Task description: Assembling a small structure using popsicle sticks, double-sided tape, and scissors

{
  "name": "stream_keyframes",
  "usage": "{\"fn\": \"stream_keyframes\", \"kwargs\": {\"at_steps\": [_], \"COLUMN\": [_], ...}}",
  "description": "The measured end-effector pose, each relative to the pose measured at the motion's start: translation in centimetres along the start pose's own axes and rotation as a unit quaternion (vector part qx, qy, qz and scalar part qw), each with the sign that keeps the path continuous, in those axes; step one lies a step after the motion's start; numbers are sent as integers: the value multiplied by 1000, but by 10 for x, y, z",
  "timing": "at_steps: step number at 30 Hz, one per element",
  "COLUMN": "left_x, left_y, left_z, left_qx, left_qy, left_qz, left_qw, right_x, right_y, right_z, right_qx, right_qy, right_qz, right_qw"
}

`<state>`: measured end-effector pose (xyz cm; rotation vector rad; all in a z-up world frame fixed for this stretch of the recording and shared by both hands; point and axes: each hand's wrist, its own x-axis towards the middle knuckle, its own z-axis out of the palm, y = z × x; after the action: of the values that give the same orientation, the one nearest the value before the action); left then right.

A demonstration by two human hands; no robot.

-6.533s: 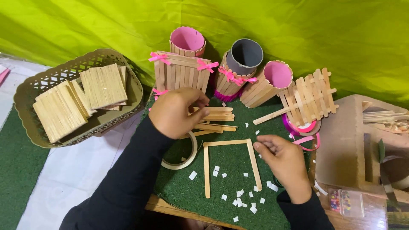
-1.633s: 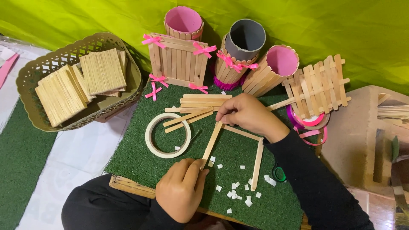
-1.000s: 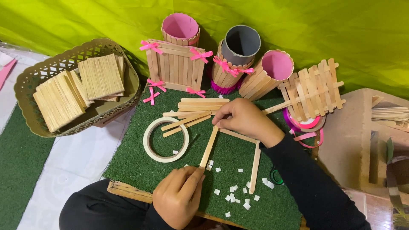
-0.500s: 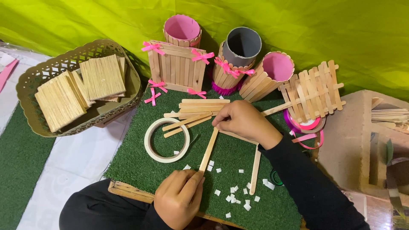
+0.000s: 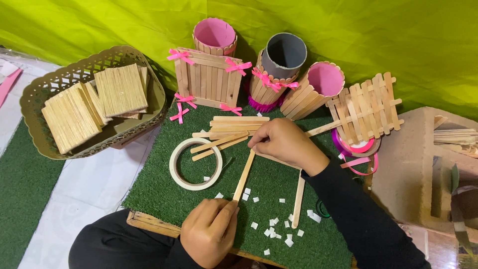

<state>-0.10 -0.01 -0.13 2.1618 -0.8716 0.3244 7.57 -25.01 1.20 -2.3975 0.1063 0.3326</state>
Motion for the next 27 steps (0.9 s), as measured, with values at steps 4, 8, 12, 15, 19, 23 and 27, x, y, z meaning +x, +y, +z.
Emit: {"fn": "stream_keyframes", "kwargs": {"at_steps": [4, 8, 12, 15, 19, 23, 27], "left_x": [0, 1, 2, 1, 3, 3, 2], "left_y": [0, 2, 2, 0, 3, 2, 1], "left_z": [1, 0, 1, 2, 2, 3, 3], "left_qx": [5, 17, 24, 25, 36, 33, 25], "left_qy": [0, 0, -1, 1, 8, 8, 5], "left_qz": [-5, -15, -18, -12, -14, -19, -24], "left_qw": [1000, 1000, 1000, 1000, 999, 999, 999], "right_x": [-2, -3, -2, -2, -3, -3, 0], "right_y": [-6, -4, -2, -5, -11, -13, -8], "right_z": [-2, -1, 2, 1, -1, -1, -1], "right_qx": [-13, -12, -39, -39, -41, -3, -3], "right_qy": [4, 13, 27, 22, 20, 15, 9], "right_qz": [-3, -4, -13, 8, 24, 28, 12], "right_qw": [1000, 1000, 999, 999, 999, 1000, 1000]}}
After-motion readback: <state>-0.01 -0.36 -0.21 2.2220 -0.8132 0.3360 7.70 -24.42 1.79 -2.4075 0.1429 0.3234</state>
